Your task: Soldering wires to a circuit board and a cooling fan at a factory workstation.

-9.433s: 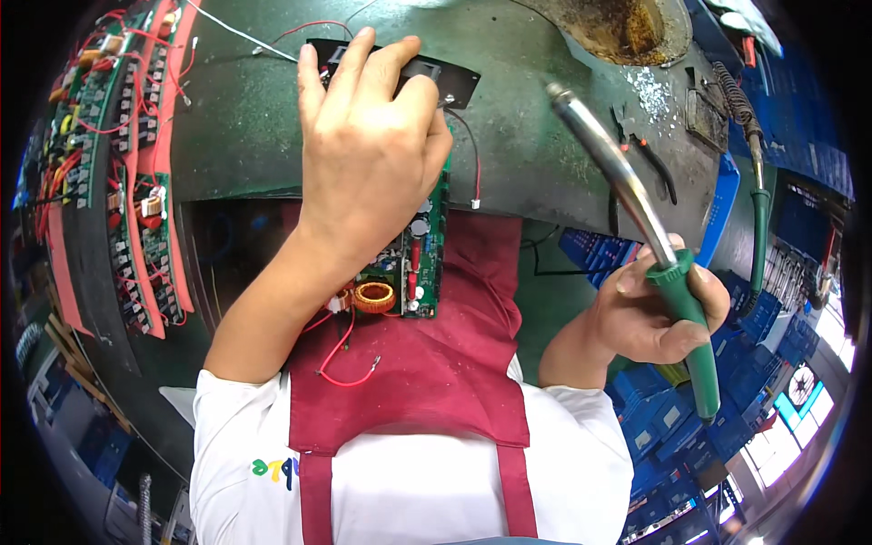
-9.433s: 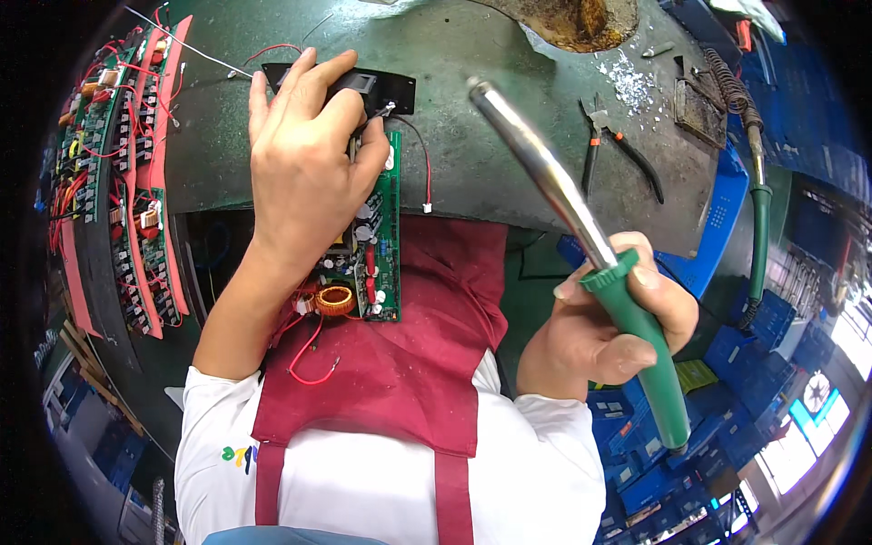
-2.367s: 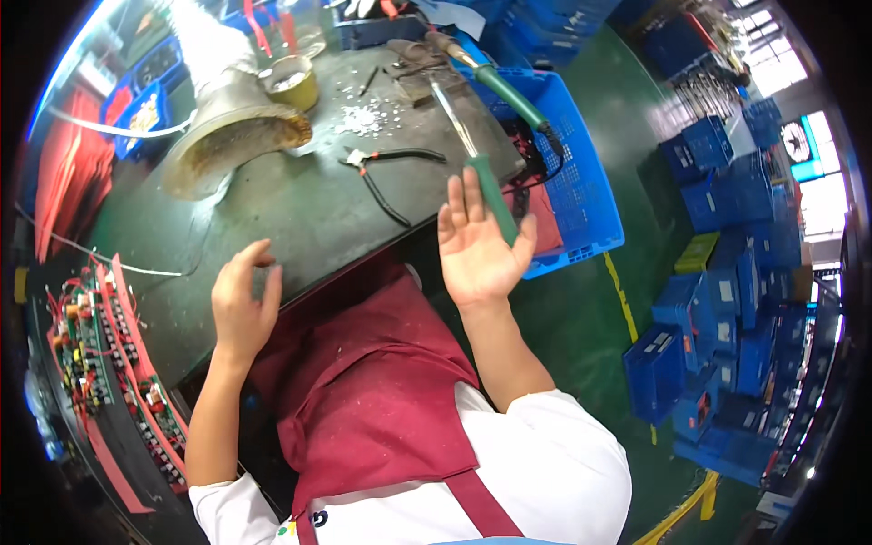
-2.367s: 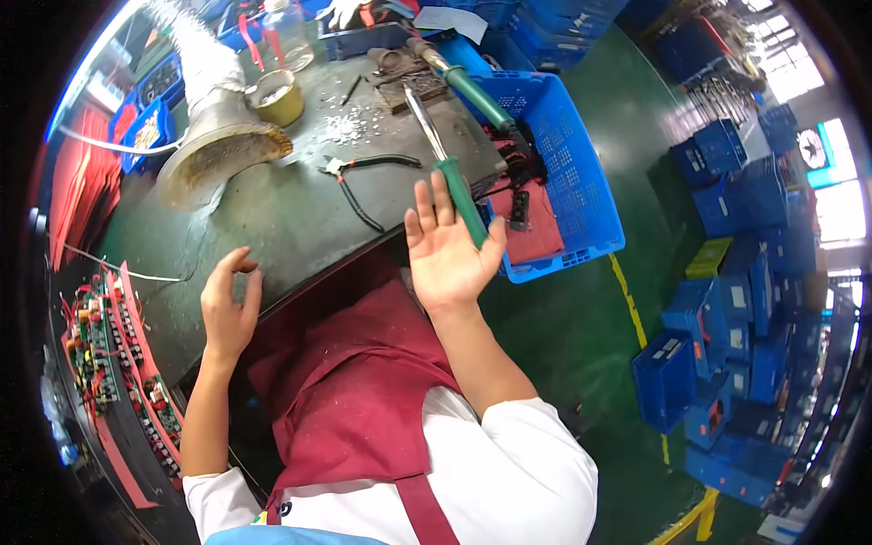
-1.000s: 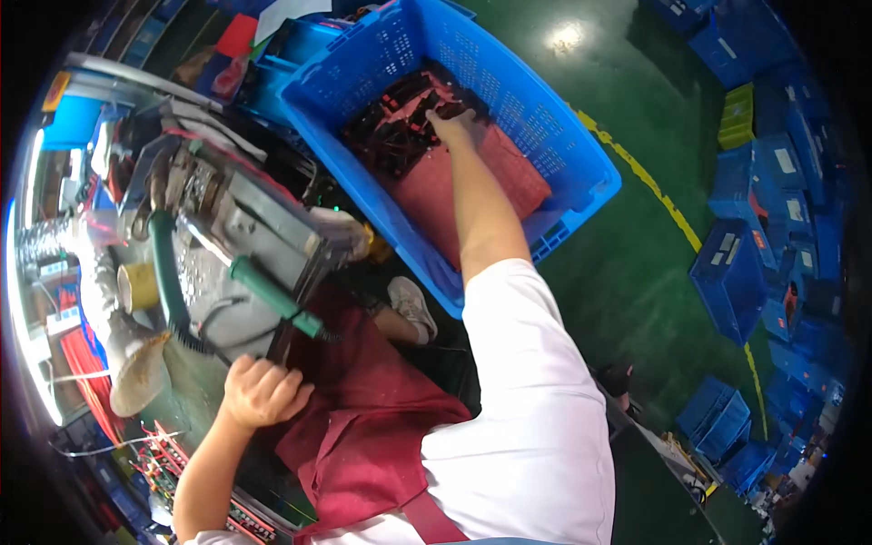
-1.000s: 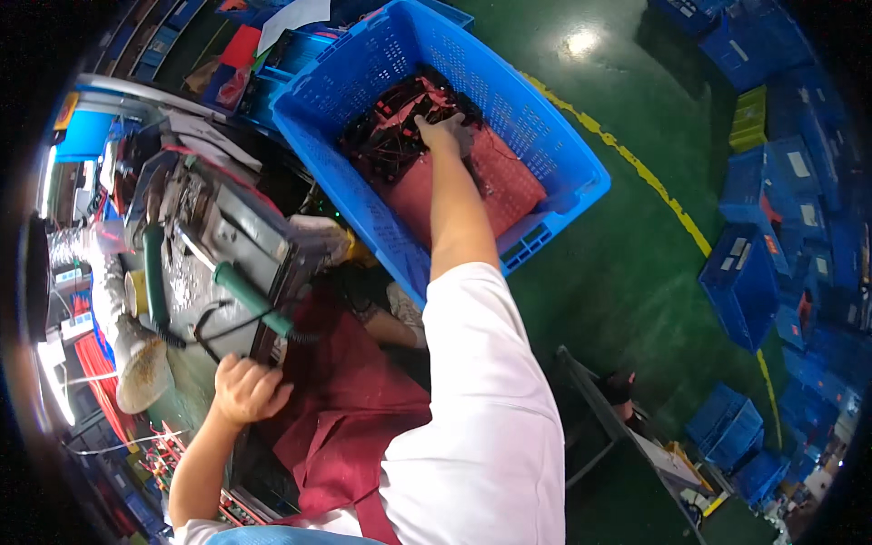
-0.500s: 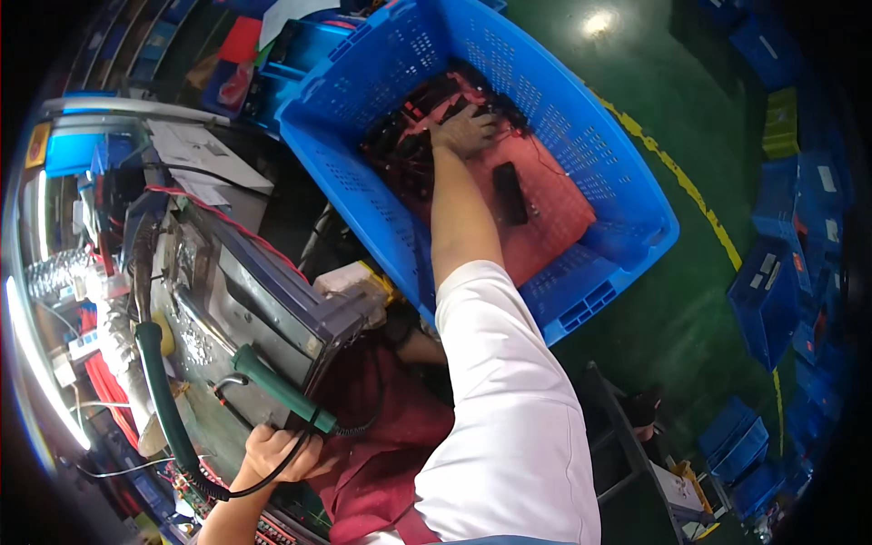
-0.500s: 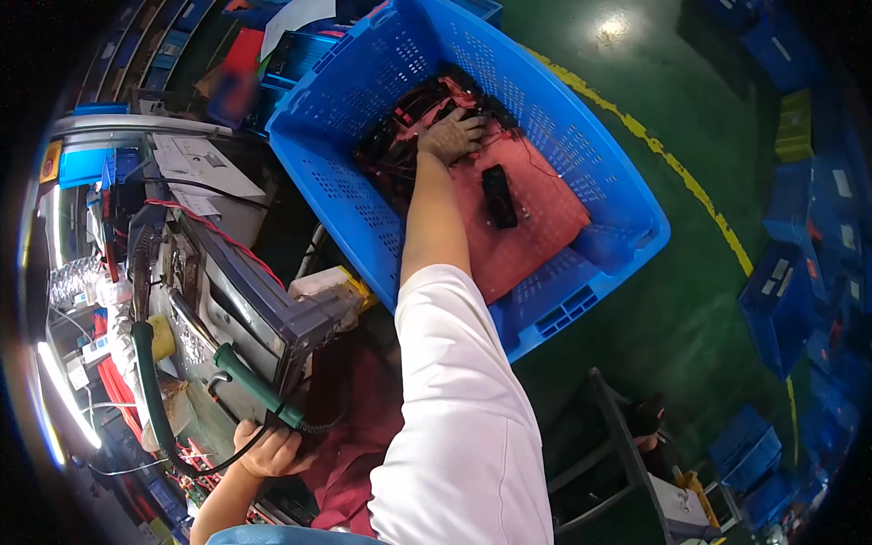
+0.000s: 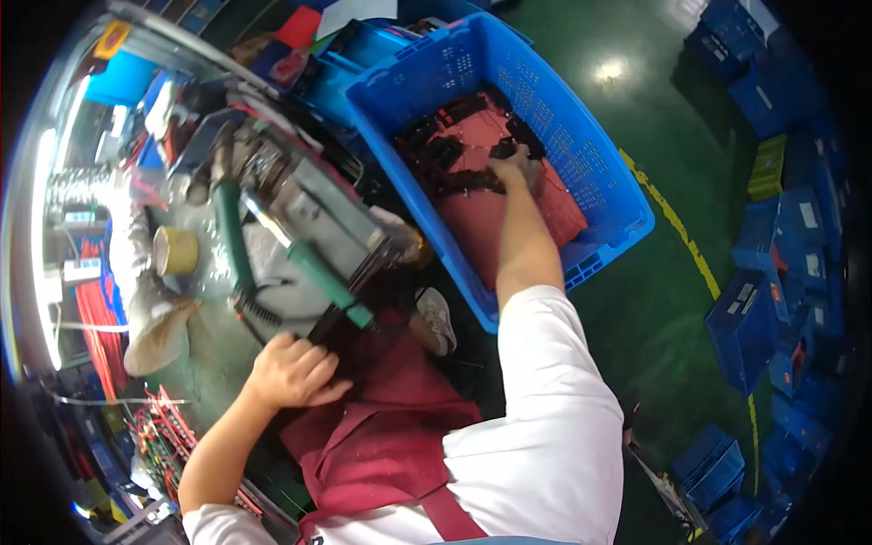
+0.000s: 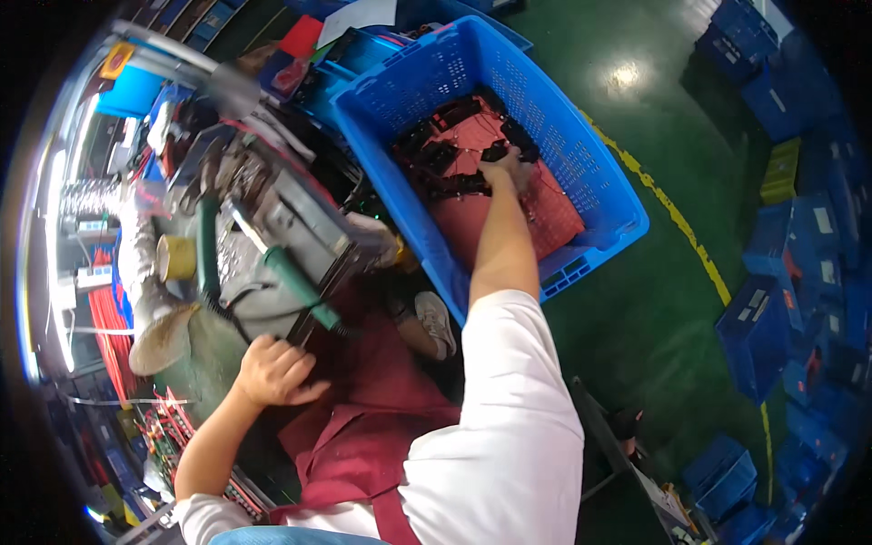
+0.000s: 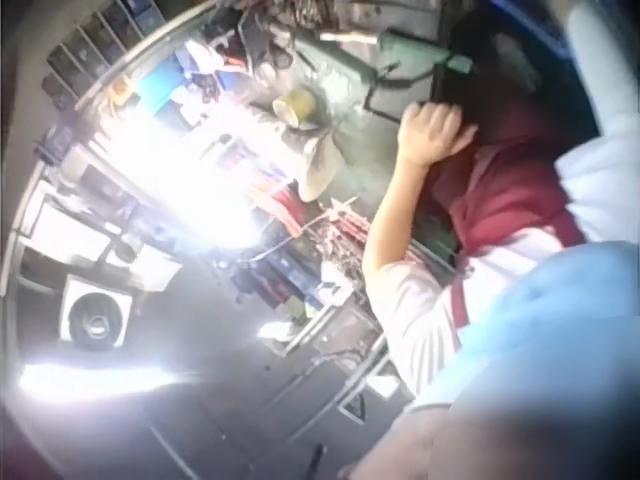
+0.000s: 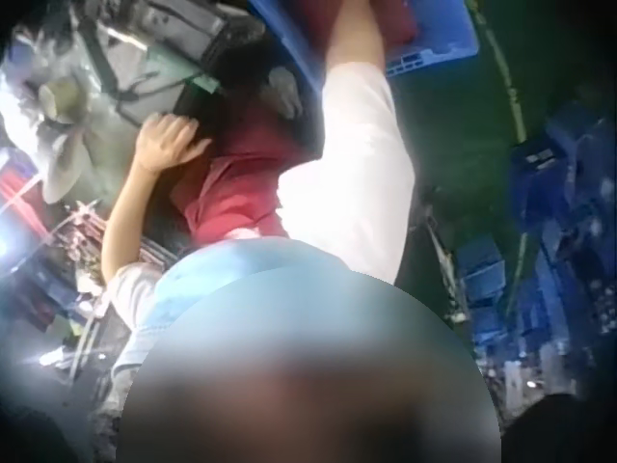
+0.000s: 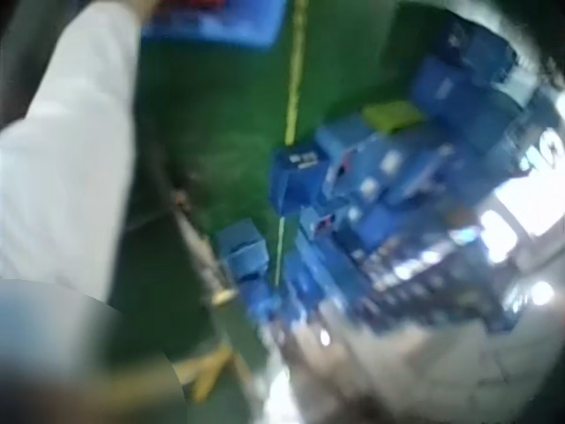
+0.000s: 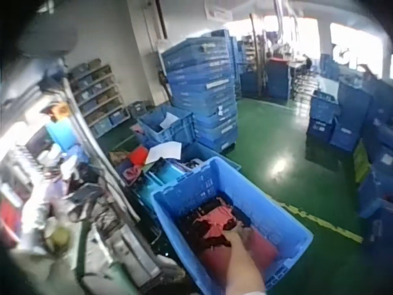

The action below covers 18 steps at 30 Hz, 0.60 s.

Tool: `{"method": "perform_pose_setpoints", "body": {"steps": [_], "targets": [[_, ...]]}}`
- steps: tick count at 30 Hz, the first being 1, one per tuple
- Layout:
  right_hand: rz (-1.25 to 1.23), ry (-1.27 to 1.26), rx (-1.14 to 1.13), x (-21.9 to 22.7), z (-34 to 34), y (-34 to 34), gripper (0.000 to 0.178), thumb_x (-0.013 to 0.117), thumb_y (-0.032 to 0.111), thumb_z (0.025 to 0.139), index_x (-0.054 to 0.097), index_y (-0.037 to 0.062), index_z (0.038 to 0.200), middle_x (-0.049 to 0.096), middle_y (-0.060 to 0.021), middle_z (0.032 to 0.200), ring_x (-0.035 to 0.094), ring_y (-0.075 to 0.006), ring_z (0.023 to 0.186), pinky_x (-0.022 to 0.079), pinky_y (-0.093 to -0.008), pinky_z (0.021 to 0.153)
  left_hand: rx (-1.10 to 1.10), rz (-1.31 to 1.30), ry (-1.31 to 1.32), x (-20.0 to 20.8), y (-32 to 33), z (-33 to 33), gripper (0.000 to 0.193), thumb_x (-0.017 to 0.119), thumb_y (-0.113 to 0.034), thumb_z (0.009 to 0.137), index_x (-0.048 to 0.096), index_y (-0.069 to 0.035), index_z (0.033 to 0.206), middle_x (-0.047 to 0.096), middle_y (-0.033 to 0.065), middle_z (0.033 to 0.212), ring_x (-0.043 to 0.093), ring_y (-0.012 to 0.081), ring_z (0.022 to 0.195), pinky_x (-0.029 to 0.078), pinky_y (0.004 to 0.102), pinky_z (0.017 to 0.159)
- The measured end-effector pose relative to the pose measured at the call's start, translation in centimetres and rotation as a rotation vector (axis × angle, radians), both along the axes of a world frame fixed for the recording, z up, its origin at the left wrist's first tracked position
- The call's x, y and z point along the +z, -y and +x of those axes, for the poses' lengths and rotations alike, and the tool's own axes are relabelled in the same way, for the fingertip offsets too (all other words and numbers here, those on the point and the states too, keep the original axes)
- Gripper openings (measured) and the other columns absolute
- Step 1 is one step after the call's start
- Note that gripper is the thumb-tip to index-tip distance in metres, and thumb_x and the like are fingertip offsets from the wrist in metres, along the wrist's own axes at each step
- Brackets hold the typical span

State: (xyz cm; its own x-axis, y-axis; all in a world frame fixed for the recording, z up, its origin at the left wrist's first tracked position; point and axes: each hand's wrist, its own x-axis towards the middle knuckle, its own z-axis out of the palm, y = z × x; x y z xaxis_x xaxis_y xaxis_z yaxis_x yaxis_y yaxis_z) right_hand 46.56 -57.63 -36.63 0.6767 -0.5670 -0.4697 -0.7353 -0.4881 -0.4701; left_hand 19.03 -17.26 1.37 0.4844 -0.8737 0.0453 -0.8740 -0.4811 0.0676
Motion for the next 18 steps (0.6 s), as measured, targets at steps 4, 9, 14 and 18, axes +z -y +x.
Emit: {"method": "perform_pose_setpoints", "body": {"steps": [4,9,14,18], "targets": [[-0.073,0.317,0.107,6.5,-2.6,2.5,0.102,0.095,0.044,0.062,0.057,0.0161,0.152,0.068,-0.0306,0.133,0.07,-0.0425,0.123,0.057,-0.0497,0.106,-0.021,-0.06,0.029,-1.6,-0.3,-0.1,0.037,0.09,-0.039,0.078,0.068,-0.011,0.09,0.059,0.0018,0.08,0.057,0.0206,0.068,0.042,0.0378,0.063],[-0.038,0.622,0.32,20.3,-4.7,8.3,0.106,0.095,0.041,0.062,0.055,0.0073,0.154,0.062,-0.034,0.142,0.065,-0.0477,0.128,0.053,-0.0501,0.113,-0.08,-0.184,0.162,-2.5,0.7,0.3,0.03,0.087,-0.032,0.084,0.065,-0.013,0.091,0.059,0.0013,0.082,0.057,0.0193,0.069,0.044,0.0365,0.065],[-0.09,0.92,0.75,40.8,-12.0,2.0,0.087,0.096,0.03,0.071,0.06,0.0,0.144,0.071,-0.0248,0.134,0.07,-0.0357,0.123,0.054,-0.0442,0.109,0.032,-0.264,0.357,-3.3,-1.9,-3.0,0.025,0.087,-0.025,0.085,0.068,-0.012,0.094,0.063,0.0015,0.087,0.059,0.0192,0.072,0.047,0.0368,0.068],[-0.123,1.065,1.037,54.3,-20.8,-5.3,0.086,0.091,0.023,0.078,0.055,0.0043,0.153,0.067,-0.014,0.138,0.065,-0.0278,0.129,0.05,-0.04,0.113,0.311,-0.545,0.459,-3.6,-4.3,-7.4,0.022,0.087,-0.02,0.083,0.07,-0.012,0.092,0.068,0.0022,0.087,0.064,0.0201,0.074,0.051,0.037,0.073]]}}
